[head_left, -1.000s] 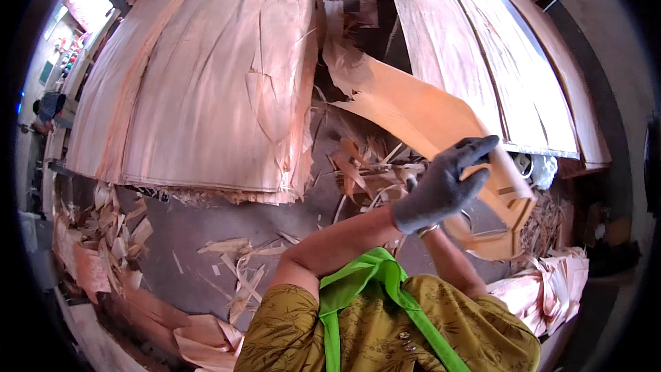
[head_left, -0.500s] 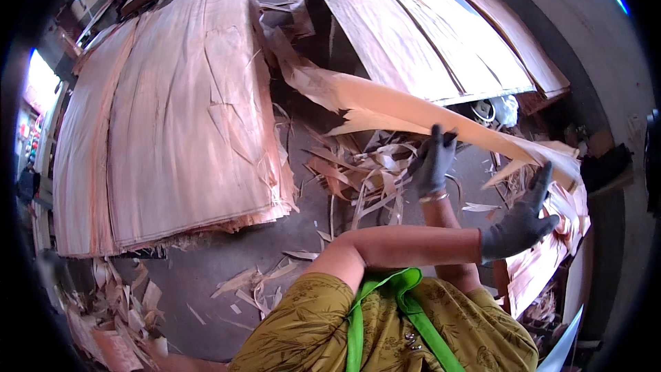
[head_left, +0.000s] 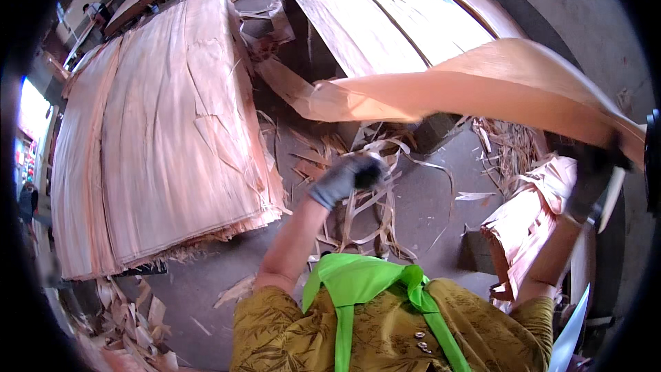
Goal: The person prepares large wood veneer sheets by using a utility knife to trim edges, removing damaged or excess strips by hand, and using a metal ruler to measure and cut specific sections. They then pick up and stack the prepared sheets onto a nearby pile.
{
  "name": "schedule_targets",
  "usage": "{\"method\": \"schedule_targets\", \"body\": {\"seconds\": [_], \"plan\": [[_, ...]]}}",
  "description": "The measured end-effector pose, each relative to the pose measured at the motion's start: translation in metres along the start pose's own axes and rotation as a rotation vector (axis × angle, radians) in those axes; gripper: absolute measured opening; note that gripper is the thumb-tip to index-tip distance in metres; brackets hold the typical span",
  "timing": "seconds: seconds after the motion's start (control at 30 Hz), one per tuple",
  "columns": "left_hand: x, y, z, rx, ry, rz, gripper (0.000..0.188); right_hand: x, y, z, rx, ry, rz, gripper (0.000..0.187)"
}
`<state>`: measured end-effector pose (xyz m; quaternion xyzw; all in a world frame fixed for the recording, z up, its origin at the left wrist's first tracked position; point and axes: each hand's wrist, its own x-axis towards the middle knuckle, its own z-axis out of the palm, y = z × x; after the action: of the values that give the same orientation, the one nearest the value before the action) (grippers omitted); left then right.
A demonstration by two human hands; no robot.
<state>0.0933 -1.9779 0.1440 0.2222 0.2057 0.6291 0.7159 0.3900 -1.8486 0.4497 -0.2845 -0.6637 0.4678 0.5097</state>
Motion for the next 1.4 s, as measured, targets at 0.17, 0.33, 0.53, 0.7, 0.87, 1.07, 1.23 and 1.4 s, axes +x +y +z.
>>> {"method": "schedule_targets", "body": {"seconds": [0.17,0.33,0.53,0.7,0.87,1.07,1.23,1.4], "plan": [[0.025,-0.001,-0.150,-0.470,0.775,0.447,0.029,-0.031,-0.021,-0.110,-0.254,0.149,0.058,0.029],[0.105,-0.080,-0.166,-0.392,0.920,0.294,0.028,-0.065,-0.023,-0.206,-0.409,0.356,0.169,0.029],[0.152,-0.202,-0.139,-0.160,1.019,0.010,0.029,-0.099,-0.015,-0.326,-0.485,0.556,0.259,0.029],[0.175,-0.243,-0.125,0.348,1.481,0.066,0.030,-0.112,-0.002,-0.428,-0.510,0.678,0.305,0.029],[0.228,-0.230,-0.119,0.461,1.330,0.369,0.029,-0.111,0.004,-0.521,-0.536,0.796,0.311,0.029],[0.327,-0.332,-0.111,-0.277,0.822,-0.212,0.042,-0.066,0.030,-0.603,-0.545,0.885,0.317,0.029],[0.487,-0.403,-0.029,-0.252,0.734,-0.331,0.044,-0.014,0.050,-0.655,-0.555,0.975,0.300,0.029],[0.664,-0.346,0.016,-0.384,0.489,-0.053,0.047,0.087,0.088,-0.696,-0.554,0.988,0.290,0.029]]}}
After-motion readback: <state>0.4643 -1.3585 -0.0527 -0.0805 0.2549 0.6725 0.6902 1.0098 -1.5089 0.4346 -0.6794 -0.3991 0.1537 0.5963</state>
